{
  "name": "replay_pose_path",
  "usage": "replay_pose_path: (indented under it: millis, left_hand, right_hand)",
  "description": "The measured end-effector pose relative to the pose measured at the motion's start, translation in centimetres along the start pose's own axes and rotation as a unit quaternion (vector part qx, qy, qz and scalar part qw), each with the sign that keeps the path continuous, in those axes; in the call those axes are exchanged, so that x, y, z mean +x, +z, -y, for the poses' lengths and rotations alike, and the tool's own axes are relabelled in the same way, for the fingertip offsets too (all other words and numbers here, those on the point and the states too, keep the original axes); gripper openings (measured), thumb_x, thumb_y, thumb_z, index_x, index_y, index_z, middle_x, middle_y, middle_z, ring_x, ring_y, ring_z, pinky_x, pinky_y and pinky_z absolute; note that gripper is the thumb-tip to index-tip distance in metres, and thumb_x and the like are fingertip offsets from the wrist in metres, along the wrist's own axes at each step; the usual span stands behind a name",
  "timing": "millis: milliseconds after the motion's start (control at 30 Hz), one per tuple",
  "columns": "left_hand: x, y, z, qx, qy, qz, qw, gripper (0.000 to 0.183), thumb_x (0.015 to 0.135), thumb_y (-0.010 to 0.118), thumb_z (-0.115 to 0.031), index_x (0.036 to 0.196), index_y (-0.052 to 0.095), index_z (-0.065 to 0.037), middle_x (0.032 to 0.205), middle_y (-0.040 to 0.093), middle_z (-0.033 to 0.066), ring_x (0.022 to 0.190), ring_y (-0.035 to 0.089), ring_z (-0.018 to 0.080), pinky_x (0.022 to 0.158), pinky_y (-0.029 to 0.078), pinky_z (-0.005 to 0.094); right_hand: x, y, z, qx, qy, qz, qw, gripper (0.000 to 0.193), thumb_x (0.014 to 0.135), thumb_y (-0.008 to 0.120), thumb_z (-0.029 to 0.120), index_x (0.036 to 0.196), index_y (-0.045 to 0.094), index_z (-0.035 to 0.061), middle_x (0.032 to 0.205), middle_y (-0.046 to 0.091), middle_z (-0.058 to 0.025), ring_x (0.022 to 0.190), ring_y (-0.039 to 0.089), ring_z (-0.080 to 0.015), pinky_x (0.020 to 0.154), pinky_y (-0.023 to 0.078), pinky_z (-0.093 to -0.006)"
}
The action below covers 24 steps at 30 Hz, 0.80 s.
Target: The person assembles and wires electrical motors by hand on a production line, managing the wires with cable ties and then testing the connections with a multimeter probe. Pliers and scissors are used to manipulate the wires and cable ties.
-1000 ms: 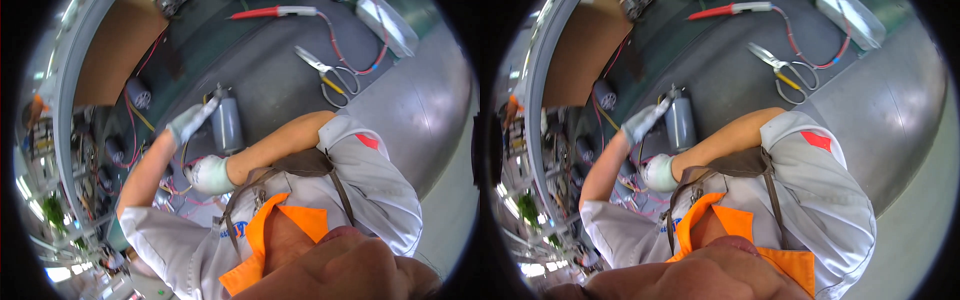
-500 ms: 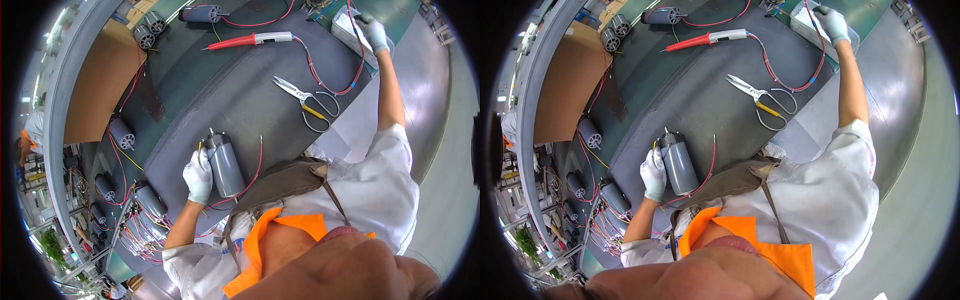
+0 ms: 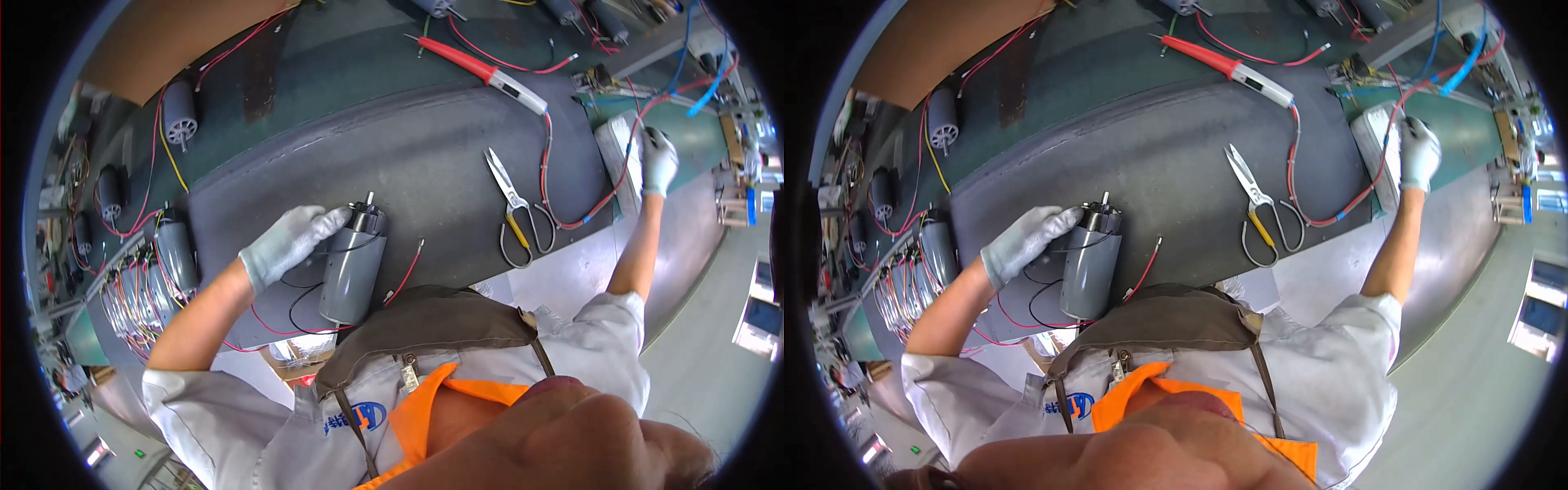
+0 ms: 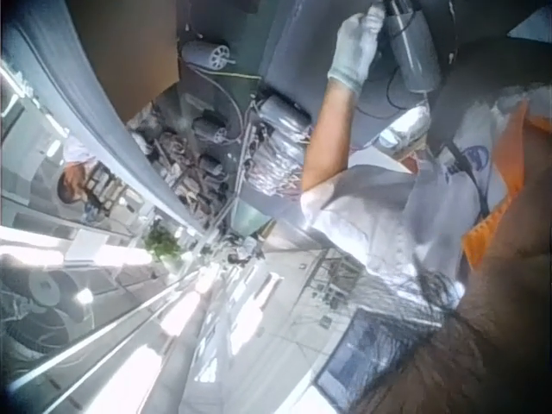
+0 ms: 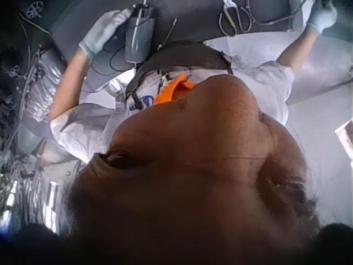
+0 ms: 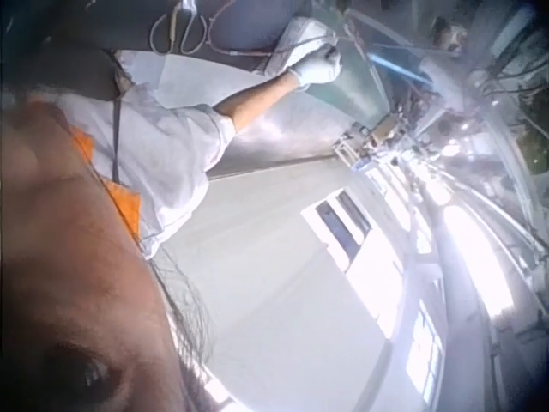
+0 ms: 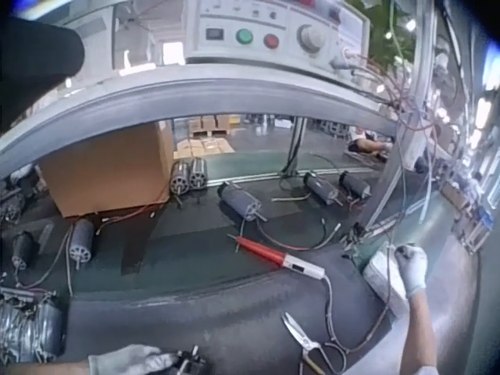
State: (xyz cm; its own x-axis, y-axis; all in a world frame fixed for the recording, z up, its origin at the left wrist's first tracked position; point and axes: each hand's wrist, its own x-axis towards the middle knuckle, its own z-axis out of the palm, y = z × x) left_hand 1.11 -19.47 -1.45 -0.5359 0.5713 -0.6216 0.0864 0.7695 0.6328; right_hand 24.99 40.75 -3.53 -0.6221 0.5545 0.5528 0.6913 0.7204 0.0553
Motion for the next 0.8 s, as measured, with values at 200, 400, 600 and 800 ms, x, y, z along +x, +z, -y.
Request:
replay_pose_path:
  millis: [200,400,600,800]
  left_hand:
    - [0.9,-0.5,0.0,-0.217,-0.070,0.035,0.973,0.028,0.095,0.066,-0.033,0.077,0.061,-0.012,0.062,0.050,-0.0036,0.052,0.045,0.0074,0.045,0.033,0.0278]
    - [0.5,-2.8,-1.6,-0.007,-0.080,0.075,0.994,0.053,0.089,0.060,-0.063,0.075,0.065,-0.013,0.058,0.041,-0.0063,0.052,0.044,0.0057,0.047,0.035,0.0244]
    - [-0.6,-3.7,-1.0,-0.022,-0.020,0.136,0.990,0.056,0.092,0.051,-0.069,0.072,0.063,-0.017,0.055,0.044,-0.0082,0.046,0.038,0.0038,0.043,0.031,0.0216]
    - [-2.1,-2.5,0.4,-0.119,-0.073,0.125,0.982,0.055,0.098,0.044,-0.061,0.085,0.067,-0.013,0.060,0.051,-0.0042,0.046,0.044,0.0053,0.041,0.033,0.0226]
  right_hand:
    - [-3.7,-11.4,12.6,0.508,0.129,0.026,0.851,0.020,0.094,0.065,0.006,0.111,0.071,-0.0025,0.102,0.073,-0.0080,0.082,0.066,-0.0106,0.069,0.051,-0.0232]
    - [-12.7,-12.8,29.2,0.754,0.162,0.429,0.471,0.032,0.093,0.067,0.012,0.120,0.061,-0.0032,0.100,0.071,-0.0127,0.081,0.069,-0.0171,0.068,0.058,-0.0294]
    - [-18.8,-13.5,39.9,0.623,-0.244,0.169,0.723,0.028,0.085,0.069,0.002,0.112,0.065,0.0022,0.098,0.071,-0.0114,0.082,0.069,-0.0261,0.072,0.055,-0.0343]
    - [-19.8,-13.2,40.0,0.502,-0.451,0.112,0.729,0.038,0.074,0.059,0.002,0.112,0.063,0.0030,0.112,0.066,-0.0134,0.084,0.066,-0.0307,0.070,0.055,-0.0388]
